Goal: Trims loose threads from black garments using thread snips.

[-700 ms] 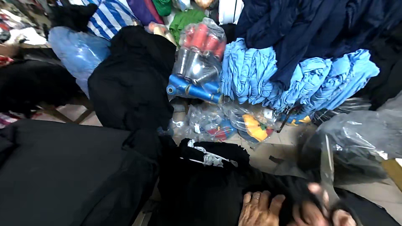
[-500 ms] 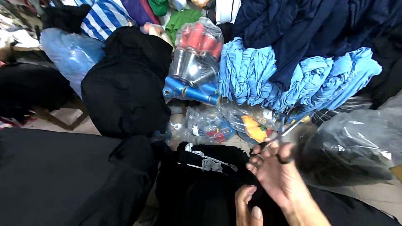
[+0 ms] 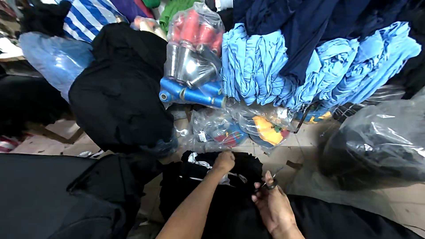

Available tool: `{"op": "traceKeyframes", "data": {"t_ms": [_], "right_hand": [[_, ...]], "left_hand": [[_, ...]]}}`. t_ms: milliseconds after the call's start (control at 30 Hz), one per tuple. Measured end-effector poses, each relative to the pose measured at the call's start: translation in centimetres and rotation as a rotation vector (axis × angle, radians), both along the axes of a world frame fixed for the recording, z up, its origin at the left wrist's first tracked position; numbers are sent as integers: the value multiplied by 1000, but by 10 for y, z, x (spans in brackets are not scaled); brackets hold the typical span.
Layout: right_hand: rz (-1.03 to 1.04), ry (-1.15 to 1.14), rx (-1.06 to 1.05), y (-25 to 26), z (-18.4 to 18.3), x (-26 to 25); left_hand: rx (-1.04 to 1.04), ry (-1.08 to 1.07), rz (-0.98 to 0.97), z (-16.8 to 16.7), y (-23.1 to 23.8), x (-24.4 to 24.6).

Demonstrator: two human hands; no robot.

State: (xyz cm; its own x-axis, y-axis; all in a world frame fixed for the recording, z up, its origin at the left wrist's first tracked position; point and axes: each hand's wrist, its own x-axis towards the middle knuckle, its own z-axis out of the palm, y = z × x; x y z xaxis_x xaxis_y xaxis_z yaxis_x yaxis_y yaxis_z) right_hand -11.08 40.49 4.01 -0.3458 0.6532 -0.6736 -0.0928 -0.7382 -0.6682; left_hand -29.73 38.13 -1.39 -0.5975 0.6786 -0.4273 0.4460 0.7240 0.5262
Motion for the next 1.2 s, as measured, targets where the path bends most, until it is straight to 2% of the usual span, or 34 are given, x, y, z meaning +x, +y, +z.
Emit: {"op": "traceKeyframes", "data": {"t_ms": [133,233,333,433,600,800,867,1033,1133,1200], "right_hand": [[-28,61,-29,10,-3,9],[-16,32,-30,15,-4,8],[14,17,-1,16,-6,3],[45,21,13,15,-7,2],[132,-17,65,13,-9,0],[315,-221,137,5,-8,-14],[437,-316,146,3,-5,-21],[834,-483,138,14,9,-63],[886,-490,155,23,8,-98],[851,-478,151,24,-14,-106]], "left_hand": [[-227,95,-88,-84,-10,-20],[-291,112,-180,-117,-28,-24],[-297,180,-138,-121,-34,-31],[-360,168,-188,-117,-30,-33],[-218,94,-200,-122,-34,-41],[-135,93,-233,-134,-33,-43],[-107,99,-239,-138,-35,-42],[-26,-15,-117,-147,-41,-47],[17,-67,-76,-154,-41,-51],[32,-86,-70,-156,-40,-52]]}}
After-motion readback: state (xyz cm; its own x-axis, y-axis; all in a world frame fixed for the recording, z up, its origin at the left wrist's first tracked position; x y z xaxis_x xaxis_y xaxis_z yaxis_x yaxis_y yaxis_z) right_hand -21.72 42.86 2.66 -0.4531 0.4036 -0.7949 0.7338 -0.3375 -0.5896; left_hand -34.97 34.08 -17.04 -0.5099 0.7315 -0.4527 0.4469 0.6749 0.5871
